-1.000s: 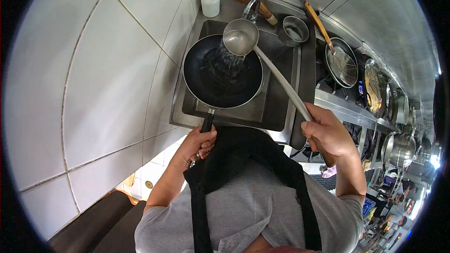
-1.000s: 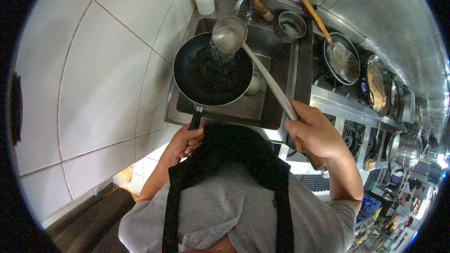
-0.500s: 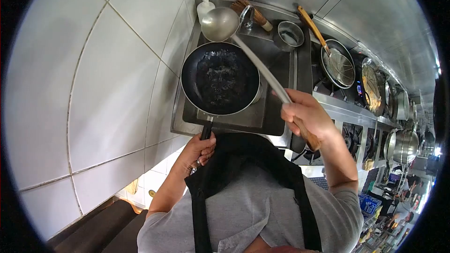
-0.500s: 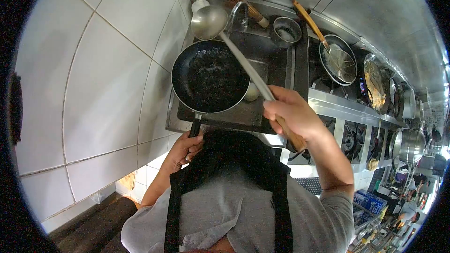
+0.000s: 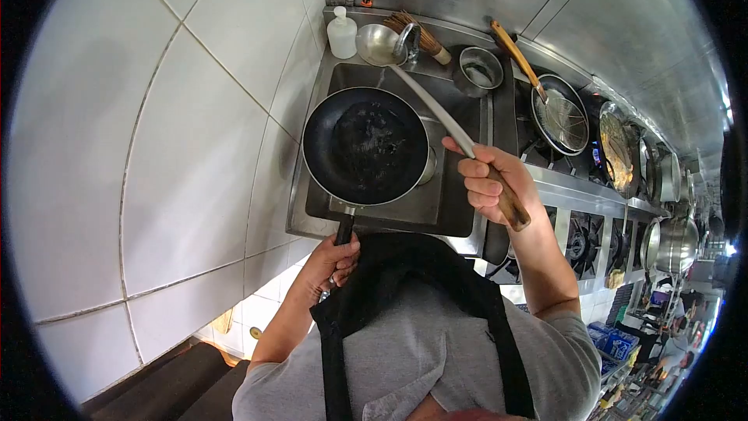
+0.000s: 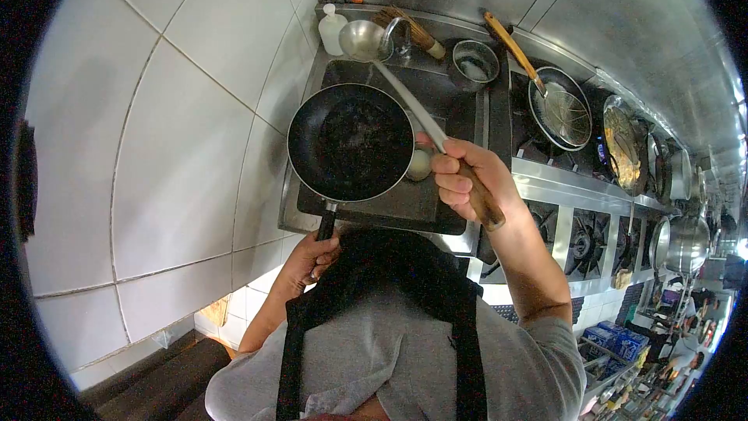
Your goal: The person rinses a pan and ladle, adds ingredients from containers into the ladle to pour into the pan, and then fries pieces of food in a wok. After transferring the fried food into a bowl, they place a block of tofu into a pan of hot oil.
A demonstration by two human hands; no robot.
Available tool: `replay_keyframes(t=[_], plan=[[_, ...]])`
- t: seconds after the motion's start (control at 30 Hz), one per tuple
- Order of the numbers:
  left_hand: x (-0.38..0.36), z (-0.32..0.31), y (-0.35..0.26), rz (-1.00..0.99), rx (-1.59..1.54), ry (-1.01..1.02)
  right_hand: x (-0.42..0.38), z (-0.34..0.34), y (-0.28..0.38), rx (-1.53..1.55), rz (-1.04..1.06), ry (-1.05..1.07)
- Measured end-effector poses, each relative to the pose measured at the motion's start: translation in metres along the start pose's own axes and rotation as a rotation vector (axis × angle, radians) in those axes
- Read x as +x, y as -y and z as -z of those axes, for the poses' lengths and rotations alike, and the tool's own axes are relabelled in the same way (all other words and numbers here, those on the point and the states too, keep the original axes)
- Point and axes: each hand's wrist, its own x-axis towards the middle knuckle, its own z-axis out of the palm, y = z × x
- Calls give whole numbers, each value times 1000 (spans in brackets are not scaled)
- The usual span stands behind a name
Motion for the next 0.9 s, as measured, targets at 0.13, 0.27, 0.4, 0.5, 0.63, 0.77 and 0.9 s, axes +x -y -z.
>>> replay_keyframes(t=[0.13, 0.27, 0.4, 0.5, 0.63, 0.77, 0.9], plan=[[5, 5, 3, -13, 0, 32, -17, -3, 2, -30, 29, -11], [4, -1, 0, 5, -3, 20, -27, -10, 4, -85, 59, -80], [2, -4, -1, 9, -2, 6, -35, -12, 5, -170, 76, -136], [4, 1, 0, -2, 12, 28, -38, -16, 3, -197, 99, -172], [4, 2, 0, 3, 31, 26, -42, -16, 5, -231, 93, -185], [2, 1, -1, -2, 32, 28, -44, -16, 4, -255, 73, -207], [2, 0, -2, 14, 50, 6, -44, -17, 3, -297, 79, -249]])
